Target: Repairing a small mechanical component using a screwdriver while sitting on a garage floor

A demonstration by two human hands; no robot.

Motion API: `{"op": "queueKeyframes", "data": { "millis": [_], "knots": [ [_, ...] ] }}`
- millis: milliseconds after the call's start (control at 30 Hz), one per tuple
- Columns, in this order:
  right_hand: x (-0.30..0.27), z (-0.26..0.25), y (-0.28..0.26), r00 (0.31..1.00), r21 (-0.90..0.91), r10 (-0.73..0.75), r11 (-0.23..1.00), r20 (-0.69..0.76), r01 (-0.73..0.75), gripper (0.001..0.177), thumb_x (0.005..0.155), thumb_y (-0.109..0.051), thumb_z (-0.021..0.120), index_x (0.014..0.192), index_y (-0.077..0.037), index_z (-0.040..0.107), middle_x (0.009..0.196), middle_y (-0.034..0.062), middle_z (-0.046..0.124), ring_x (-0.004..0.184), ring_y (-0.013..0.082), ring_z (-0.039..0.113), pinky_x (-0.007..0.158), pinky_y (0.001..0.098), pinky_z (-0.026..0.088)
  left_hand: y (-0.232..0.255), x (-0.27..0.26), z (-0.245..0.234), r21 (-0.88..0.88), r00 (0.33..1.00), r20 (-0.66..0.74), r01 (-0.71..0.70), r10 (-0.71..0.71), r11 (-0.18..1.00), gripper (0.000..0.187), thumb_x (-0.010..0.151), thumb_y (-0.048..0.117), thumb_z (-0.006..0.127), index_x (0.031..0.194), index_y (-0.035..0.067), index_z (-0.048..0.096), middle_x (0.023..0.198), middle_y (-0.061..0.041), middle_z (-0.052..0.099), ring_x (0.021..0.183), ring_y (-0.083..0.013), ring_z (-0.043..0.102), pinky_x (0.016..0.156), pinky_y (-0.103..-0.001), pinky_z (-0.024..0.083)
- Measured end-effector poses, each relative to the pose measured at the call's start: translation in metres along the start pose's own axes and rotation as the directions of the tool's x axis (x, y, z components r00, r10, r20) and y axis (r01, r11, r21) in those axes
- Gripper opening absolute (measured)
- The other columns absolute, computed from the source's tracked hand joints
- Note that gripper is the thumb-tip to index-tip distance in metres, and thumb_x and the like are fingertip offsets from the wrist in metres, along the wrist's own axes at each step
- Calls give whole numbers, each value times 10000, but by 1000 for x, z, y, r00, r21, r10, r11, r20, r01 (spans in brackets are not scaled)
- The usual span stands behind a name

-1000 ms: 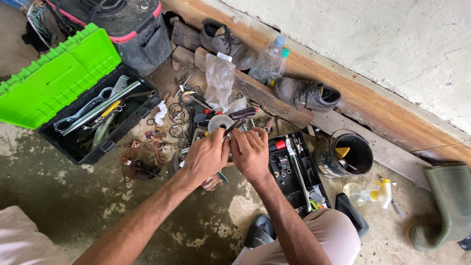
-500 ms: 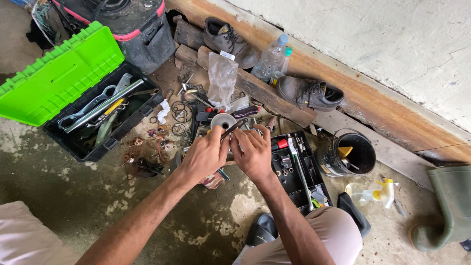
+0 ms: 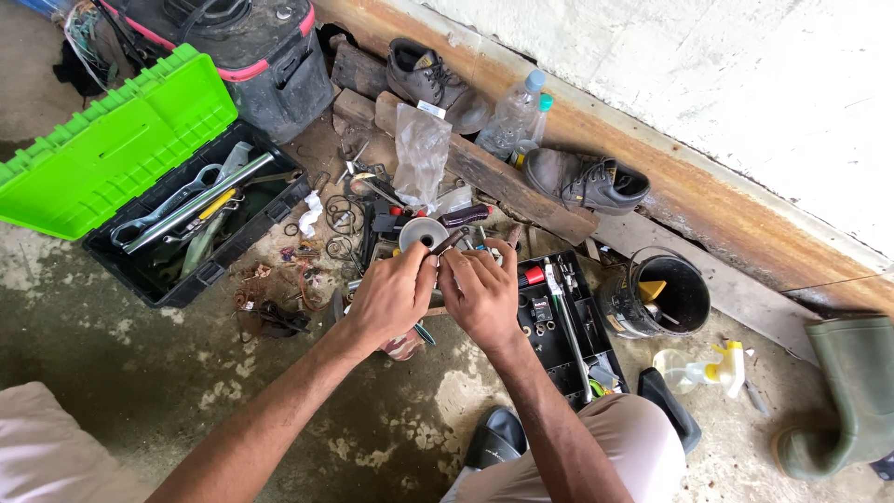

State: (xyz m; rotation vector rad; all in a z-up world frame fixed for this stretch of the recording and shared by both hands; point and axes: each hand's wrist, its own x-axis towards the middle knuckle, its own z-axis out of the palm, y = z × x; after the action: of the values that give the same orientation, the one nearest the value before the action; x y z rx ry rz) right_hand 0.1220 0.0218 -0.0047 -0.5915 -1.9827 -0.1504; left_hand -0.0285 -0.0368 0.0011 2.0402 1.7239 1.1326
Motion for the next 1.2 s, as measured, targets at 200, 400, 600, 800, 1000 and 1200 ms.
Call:
{"op": "queueKeyframes", "data": {
  "millis": [200,400,600,800,1000,1200],
  "knots": [
    [-27,16,16,964,149,260,952,58,-266,76,895,-39,763,954,-86,766,782,42,756,709,228,749,831,399,575,-6,5,5,-61,996,-14,82,-83,995,185,1072,179,485,1058,49,616,736,-198,712,597,-299,730,529,-357,585],
    [9,-5,-3,721,456,668,592,186,-665,82,971,-40,700,992,-63,776,748,95,765,736,186,752,772,380,595,4,8,-10,-62,991,-58,119,-123,991,185,1038,200,530,1039,34,609,707,-228,677,620,-395,715,539,-459,546],
    [20,-9,-3,617,559,743,405,261,-724,67,985,-60,703,983,-53,770,743,77,748,761,106,689,781,325,588,-1,7,-8,16,992,-99,74,-72,997,231,1062,268,521,1043,95,672,766,-170,705,697,-384,731,563,-445,566],
    [37,-11,-16,674,481,711,529,198,-699,52,949,-60,756,942,-85,801,743,71,777,785,147,767,788,322,605,10,11,-25,-66,989,-71,123,-127,990,232,1070,221,512,1050,51,668,783,-190,713,658,-327,738,519,-359,597],
    [23,8,-9,767,293,632,717,112,-633,35,926,-144,804,942,-165,827,730,29,785,785,195,794,738,304,606,7,7,-26,-75,984,-88,150,-156,986,221,1054,218,562,1067,13,644,813,-234,711,669,-365,744,488,-382,600],
    [23,27,-7,788,273,599,741,144,-613,22,917,-170,802,923,-180,820,767,32,794,822,258,783,738,362,609,-4,0,-24,-25,970,-132,202,-204,979,212,1049,258,553,1041,57,618,784,-215,692,687,-413,726,487,-449,580]
  ]
}}
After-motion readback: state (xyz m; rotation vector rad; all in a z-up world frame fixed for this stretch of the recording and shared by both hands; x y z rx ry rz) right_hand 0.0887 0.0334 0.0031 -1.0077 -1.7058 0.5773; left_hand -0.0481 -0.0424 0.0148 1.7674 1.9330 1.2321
